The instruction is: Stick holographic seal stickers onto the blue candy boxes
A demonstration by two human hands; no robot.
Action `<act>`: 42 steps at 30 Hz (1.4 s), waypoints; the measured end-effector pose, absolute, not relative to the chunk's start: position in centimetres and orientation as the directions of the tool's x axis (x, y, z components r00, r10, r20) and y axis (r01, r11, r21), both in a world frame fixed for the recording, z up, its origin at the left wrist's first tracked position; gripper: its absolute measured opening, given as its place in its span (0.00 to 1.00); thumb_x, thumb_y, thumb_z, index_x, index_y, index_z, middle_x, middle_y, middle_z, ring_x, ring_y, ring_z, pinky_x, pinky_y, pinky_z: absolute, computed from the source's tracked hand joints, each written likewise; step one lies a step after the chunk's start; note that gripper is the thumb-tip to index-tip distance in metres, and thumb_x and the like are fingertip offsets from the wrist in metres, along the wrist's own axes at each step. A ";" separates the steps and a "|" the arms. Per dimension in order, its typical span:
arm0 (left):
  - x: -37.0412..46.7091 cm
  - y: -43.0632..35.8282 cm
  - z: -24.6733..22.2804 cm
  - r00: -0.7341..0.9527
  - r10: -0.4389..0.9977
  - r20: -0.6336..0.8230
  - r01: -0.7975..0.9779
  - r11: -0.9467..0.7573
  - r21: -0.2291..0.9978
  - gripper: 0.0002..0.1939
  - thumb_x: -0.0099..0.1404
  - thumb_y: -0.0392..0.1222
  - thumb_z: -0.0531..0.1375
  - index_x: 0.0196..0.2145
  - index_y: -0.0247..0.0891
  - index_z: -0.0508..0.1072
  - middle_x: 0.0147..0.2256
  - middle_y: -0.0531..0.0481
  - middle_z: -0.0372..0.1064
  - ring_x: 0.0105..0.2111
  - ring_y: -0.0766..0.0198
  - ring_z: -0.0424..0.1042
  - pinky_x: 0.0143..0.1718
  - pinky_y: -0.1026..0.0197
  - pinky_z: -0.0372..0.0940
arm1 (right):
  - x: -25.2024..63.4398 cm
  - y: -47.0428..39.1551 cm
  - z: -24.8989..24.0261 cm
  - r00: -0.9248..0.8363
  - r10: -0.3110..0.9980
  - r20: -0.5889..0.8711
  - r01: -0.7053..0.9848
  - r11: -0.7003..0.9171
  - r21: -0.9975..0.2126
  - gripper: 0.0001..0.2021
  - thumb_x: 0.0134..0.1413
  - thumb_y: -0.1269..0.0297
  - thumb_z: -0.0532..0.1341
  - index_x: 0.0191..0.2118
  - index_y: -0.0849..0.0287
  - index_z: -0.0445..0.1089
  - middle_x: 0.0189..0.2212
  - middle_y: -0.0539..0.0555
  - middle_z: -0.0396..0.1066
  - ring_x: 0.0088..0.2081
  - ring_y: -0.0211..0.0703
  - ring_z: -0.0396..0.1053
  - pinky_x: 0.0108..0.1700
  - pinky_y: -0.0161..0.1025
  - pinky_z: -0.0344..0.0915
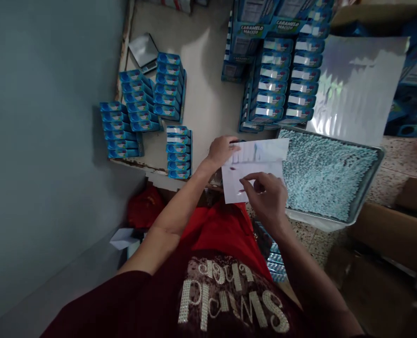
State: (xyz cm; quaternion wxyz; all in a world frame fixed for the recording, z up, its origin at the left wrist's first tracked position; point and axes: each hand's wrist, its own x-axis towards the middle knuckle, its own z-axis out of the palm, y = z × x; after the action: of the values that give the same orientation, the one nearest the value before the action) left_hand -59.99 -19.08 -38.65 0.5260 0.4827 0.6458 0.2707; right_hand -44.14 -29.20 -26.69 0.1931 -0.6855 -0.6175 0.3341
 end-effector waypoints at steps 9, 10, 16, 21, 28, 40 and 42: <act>-68.7 -26.8 -36.6 0.058 0.728 -0.683 -0.386 0.647 0.657 0.43 0.67 0.82 0.49 0.43 0.36 0.78 0.42 0.37 0.81 0.45 0.50 0.82 0.46 0.52 0.76 | -51.6 -25.0 -29.5 0.010 0.696 -0.718 -0.165 -0.707 -0.688 0.17 0.38 0.51 0.78 0.28 0.56 0.76 0.22 0.45 0.66 0.23 0.32 0.58 0.26 0.34 0.65; -69.3 -27.5 -36.9 0.101 0.728 -0.678 -0.448 0.641 0.623 0.44 0.64 0.83 0.51 0.44 0.36 0.77 0.43 0.37 0.81 0.45 0.50 0.83 0.46 0.51 0.77 | -52.3 -25.0 -30.5 0.017 0.687 -0.727 -0.164 -0.715 -0.680 0.18 0.36 0.51 0.79 0.28 0.57 0.76 0.22 0.45 0.67 0.23 0.32 0.60 0.28 0.34 0.67; -70.9 -29.5 -38.8 -0.034 0.697 -0.716 -0.509 0.605 0.613 0.33 0.49 0.62 0.78 0.40 0.38 0.71 0.35 0.49 0.79 0.37 0.60 0.82 0.45 0.56 0.77 | -54.6 -26.0 -34.0 0.021 0.660 -0.751 -0.048 -0.750 -0.660 0.19 0.37 0.49 0.78 0.28 0.58 0.76 0.23 0.47 0.71 0.22 0.30 0.57 0.23 0.31 0.56; -73.4 -30.0 -39.1 -0.161 0.622 -0.766 -0.450 0.644 0.618 0.23 0.55 0.55 0.74 0.35 0.38 0.71 0.30 0.51 0.76 0.32 0.63 0.80 0.41 0.58 0.76 | -58.3 -26.6 -34.7 0.062 0.648 -0.760 0.045 -0.762 -0.646 0.19 0.40 0.50 0.77 0.30 0.60 0.79 0.22 0.47 0.71 0.23 0.33 0.61 0.25 0.32 0.57; -78.6 -28.1 -40.4 -0.421 0.656 -0.627 -0.036 0.678 0.734 0.09 0.65 0.45 0.68 0.33 0.39 0.75 0.32 0.50 0.78 0.36 0.61 0.79 0.44 0.60 0.72 | -64.9 -25.7 -39.2 0.166 0.779 -0.605 0.204 -0.628 -0.751 0.17 0.47 0.49 0.73 0.29 0.60 0.78 0.25 0.50 0.75 0.29 0.40 0.70 0.34 0.38 0.69; -80.7 -26.4 -43.5 -0.460 0.733 -0.501 0.228 0.642 0.732 0.04 0.67 0.41 0.67 0.34 0.40 0.78 0.36 0.49 0.80 0.38 0.60 0.76 0.47 0.59 0.67 | -66.8 -24.7 -44.7 0.183 0.842 -0.507 0.417 -0.534 -0.735 0.19 0.56 0.45 0.67 0.36 0.59 0.80 0.28 0.53 0.79 0.30 0.45 0.75 0.35 0.39 0.70; -80.8 -26.3 -43.7 -0.453 0.735 -0.504 0.198 0.634 0.747 0.04 0.67 0.41 0.67 0.34 0.39 0.78 0.35 0.49 0.80 0.37 0.61 0.76 0.46 0.59 0.67 | -66.8 -24.6 -44.6 0.193 0.847 -0.496 0.437 -0.527 -0.729 0.19 0.55 0.46 0.68 0.35 0.59 0.81 0.28 0.52 0.78 0.29 0.44 0.74 0.35 0.39 0.69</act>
State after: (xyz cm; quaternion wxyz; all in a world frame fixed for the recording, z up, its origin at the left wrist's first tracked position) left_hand -80.81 -26.33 -43.72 0.4326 0.2938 0.7938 0.3106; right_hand -66.77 -24.59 -44.63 0.2205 -0.7401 -0.4336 0.4643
